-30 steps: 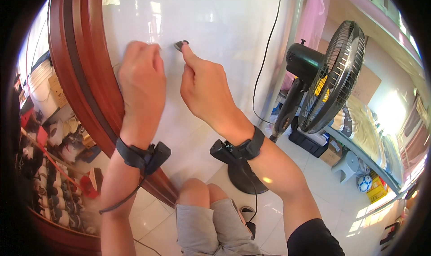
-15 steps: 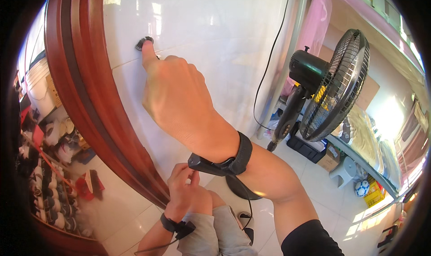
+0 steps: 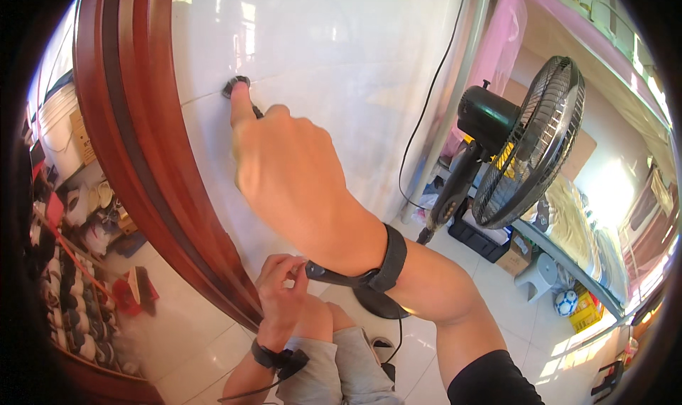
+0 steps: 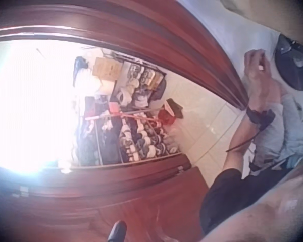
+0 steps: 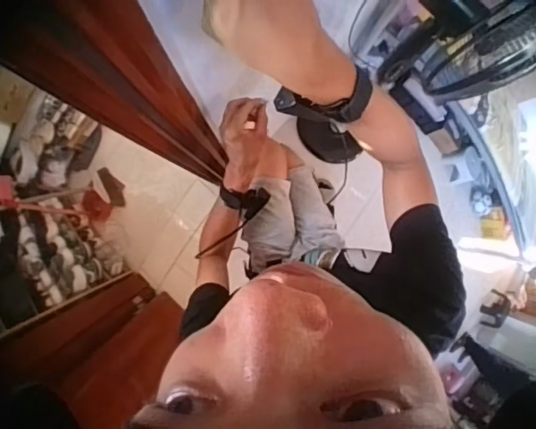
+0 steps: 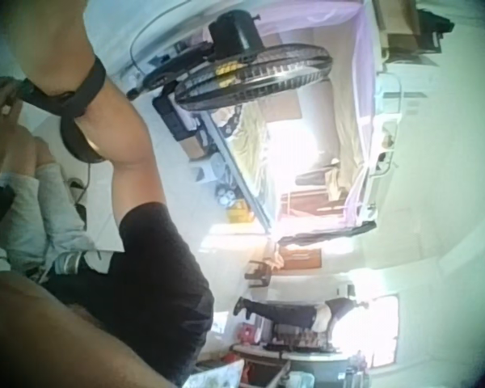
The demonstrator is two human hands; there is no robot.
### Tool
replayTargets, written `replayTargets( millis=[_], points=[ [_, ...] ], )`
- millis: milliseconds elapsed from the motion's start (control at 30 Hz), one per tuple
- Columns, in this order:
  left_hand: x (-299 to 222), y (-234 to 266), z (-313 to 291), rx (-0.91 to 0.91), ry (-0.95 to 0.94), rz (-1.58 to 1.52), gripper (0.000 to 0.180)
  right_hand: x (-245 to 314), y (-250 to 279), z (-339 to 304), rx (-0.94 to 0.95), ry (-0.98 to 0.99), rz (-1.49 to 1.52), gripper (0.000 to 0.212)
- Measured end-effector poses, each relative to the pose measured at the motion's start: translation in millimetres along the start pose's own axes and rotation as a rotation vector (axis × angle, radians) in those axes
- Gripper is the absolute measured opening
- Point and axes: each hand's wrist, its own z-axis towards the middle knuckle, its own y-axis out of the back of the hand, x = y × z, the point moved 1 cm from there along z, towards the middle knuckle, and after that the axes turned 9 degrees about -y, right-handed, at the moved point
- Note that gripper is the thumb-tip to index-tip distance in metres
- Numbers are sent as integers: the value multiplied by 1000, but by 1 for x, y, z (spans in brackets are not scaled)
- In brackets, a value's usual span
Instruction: Using a socket wrench to tighten or adjust a small metal fixture on a tiled wall near a shoe rack.
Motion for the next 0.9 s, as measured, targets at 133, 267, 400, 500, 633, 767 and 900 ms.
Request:
replayTargets(
  millis=[133,267,400,500,633,767,900],
  points=[
    [2,6,14,-52,-102,155,19,-2,-2,3,14,-32,53,51],
    [7,1,44,-167,-249,292,18,-17,-21,0,-47,-43,154,57],
    [25,0,55,-182,-402,394,18,-46,-53,-44,-40,-85,283,62],
    [31,7,42,-92,-402,408,19,-56,-86,-94,-13,-166,358,66],
    [30,10,19,61,-268,371,19,-64,-110,-138,65,-267,432,64],
    [17,23,-23,42,-209,314,19,-63,-108,-131,49,-264,465,62],
    [10,37,-69,-2,-10,279,17,-57,-94,-99,-24,-318,552,61]
  ],
)
